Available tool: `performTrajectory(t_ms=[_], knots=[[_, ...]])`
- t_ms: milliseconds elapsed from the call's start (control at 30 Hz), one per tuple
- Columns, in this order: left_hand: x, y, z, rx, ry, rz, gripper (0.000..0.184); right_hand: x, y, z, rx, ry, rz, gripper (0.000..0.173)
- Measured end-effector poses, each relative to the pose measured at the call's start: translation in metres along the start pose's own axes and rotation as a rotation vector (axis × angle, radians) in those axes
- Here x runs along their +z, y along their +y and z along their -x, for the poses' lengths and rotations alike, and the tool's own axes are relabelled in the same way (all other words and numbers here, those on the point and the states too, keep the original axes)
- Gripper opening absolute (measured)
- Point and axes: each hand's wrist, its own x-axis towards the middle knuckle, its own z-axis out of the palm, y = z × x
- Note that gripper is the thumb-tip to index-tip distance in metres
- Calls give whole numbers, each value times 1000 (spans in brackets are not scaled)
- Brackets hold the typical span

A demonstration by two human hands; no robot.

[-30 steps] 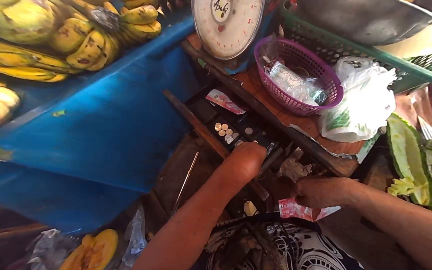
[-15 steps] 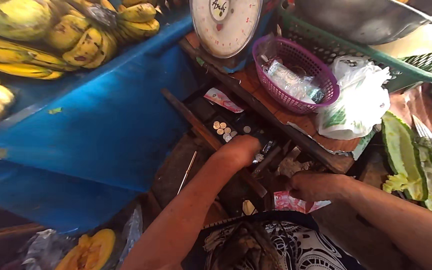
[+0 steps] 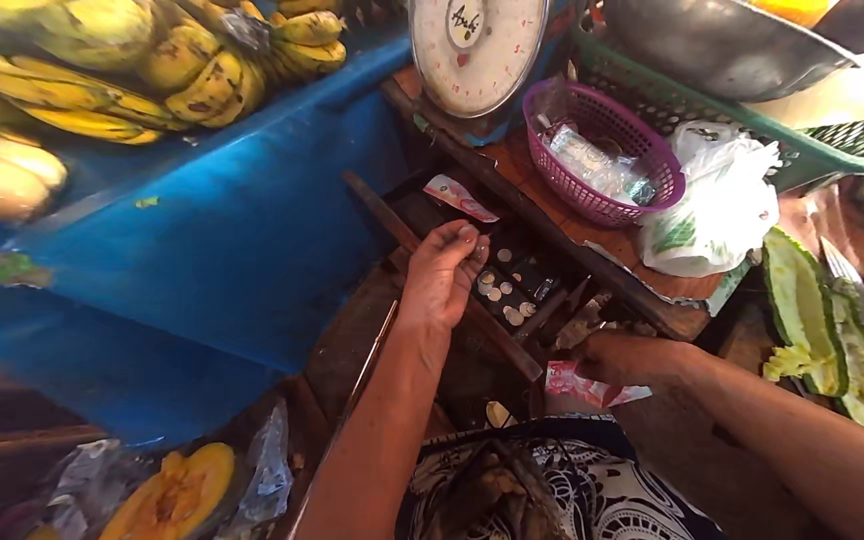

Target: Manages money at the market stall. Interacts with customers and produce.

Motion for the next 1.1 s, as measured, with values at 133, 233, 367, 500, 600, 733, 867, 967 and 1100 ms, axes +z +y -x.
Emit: performTrajectory(t_ms=[133, 233, 367, 500, 600, 733, 867, 967, 1100], knots=[[-1, -12, 46, -32, 124, 225, 11, -1, 1, 3, -60, 81, -164, 23], [1, -18, 77, -114, 139, 302, 14, 0, 0, 11, -117, 174, -339, 19], [-4, -22, 102, -202, 30, 453, 34, 8, -7, 31, -174, 366, -518, 16], [-10, -27, 113, -225, -148, 521, 51, 18, -13, 54, -234, 531, -660, 13], [-11, -30, 117, -235, -238, 593, 54, 25, -14, 63, -288, 634, -802, 12], [-7, -33, 121, -257, -284, 609, 48, 37, -14, 63, -318, 686, -989, 11], [-4, -36, 123, -279, -307, 608, 44, 45, -19, 60, -342, 733, -1074, 10], [-2, -40, 123, -297, -305, 578, 46, 50, -30, 58, -408, 777, -1141, 11], [3, -46, 123, -329, -266, 547, 43, 57, -51, 53, -521, 700, -1485, 14]])
